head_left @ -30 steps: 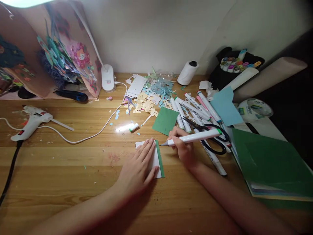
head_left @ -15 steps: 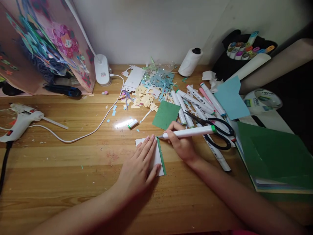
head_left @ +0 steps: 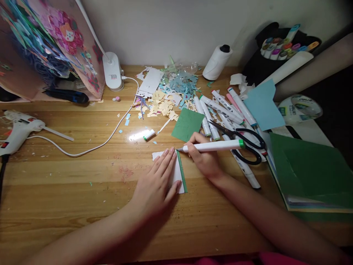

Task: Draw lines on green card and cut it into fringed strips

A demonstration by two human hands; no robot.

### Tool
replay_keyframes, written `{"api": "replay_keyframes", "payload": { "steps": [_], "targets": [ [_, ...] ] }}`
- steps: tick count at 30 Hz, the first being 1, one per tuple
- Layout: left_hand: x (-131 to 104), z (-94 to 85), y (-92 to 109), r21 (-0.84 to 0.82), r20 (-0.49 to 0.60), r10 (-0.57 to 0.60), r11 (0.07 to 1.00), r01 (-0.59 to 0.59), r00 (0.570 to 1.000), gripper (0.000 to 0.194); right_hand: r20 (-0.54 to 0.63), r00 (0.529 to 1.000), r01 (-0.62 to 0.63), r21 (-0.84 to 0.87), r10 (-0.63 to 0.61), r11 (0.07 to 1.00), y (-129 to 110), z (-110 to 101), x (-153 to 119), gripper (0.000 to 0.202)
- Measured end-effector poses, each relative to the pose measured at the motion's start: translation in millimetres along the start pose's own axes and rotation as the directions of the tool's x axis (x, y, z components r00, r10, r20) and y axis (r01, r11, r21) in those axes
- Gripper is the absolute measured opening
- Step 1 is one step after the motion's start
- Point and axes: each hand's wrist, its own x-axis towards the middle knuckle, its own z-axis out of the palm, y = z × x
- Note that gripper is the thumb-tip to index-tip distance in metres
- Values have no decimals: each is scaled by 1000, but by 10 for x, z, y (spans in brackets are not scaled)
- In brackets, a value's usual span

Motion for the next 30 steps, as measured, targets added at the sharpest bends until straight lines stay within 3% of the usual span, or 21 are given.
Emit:
{"api": "replay_keyframes", "payload": {
  "steps": [21, 30],
  "targets": [
    [10, -19, -5, -29, -3, -2, 1000, 1, 1000, 62, 8, 1000, 0, -2, 0, 1000, -31, -25, 7, 23],
    [13, -25, 5, -30, -13, -3, 1000, 3, 1000, 62, 85, 996, -32, 37, 29, 999, -65, -26, -27, 24]
  ]
}}
